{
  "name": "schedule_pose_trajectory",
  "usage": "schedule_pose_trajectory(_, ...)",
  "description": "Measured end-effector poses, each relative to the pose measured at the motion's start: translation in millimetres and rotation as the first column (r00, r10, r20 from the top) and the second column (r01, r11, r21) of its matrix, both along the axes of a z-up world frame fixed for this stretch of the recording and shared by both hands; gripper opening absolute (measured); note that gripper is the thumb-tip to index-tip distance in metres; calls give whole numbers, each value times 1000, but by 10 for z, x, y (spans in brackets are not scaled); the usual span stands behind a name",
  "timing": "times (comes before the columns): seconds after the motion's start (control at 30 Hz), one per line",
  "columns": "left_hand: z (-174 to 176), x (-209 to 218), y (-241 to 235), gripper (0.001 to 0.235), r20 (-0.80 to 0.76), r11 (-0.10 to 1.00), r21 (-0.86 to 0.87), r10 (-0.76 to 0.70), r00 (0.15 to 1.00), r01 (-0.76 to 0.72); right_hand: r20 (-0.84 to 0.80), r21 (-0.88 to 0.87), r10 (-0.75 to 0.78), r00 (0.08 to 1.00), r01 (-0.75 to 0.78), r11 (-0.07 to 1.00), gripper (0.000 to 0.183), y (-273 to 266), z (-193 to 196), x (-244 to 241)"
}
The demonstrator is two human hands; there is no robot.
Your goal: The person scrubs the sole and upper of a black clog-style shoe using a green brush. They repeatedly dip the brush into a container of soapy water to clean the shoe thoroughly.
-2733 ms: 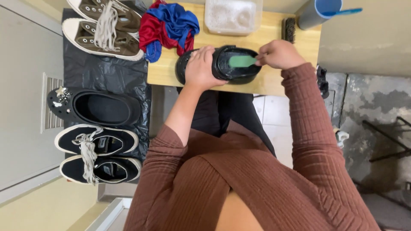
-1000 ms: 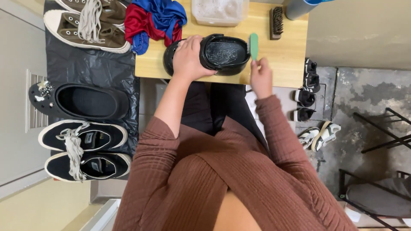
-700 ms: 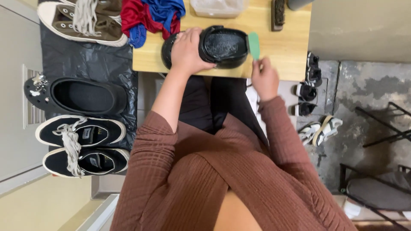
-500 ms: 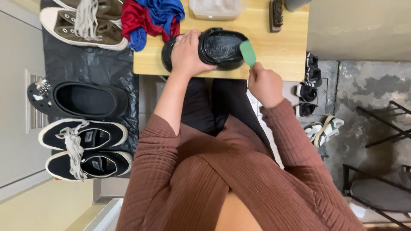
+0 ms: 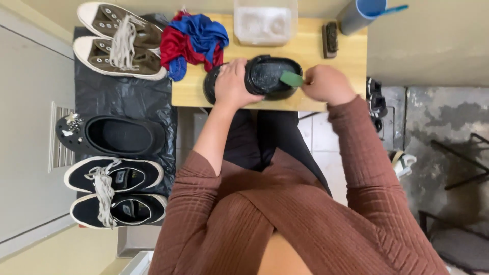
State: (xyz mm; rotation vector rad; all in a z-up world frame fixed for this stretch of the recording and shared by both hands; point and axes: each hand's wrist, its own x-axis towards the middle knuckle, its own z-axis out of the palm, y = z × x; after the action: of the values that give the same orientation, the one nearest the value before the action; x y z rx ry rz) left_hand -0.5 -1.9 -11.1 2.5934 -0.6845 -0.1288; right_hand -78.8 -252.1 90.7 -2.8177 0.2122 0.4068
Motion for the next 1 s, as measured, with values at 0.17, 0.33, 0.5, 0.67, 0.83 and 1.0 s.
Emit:
schedule_pose_trajectory(0.17, 63, 0, 23, 109, 192, 991, -129, -7, 981, 33, 264, 234, -137, 955, 74, 969, 18, -485, -229, 791)
schedule_pose_trajectory(0.33, 9, 24, 26, 107, 210, 987, -159, -1, 978, 35, 350, 264, -237, 906, 148, 953, 26, -265, -670, 1322)
schedule_pose_trajectory(0.5, -44, 41, 26, 107, 224, 987, -146, -26, 974, 60, 91, 138, -187, 978, 173, 975, 13, -38, -667, 1534)
schedule_pose_trajectory(0.67, -138, 65, 19, 113, 199, 993, -110, -26, 980, 49, 121, 229, -297, 947, 264, 937, 11, -132, -532, 1481)
schedule_pose_trajectory(0.83, -125, 47, 19, 114, 165, 994, -94, -34, 986, 50, 337, 205, -251, 907, 189, 960, 21, -339, -868, 1411)
schedule_pose_trajectory(1.0, -63, 18, 20, 107, 217, 988, -143, -23, 976, 55, 476, 11, -26, 879, 24, 1000, 16, -394, -1131, 1300)
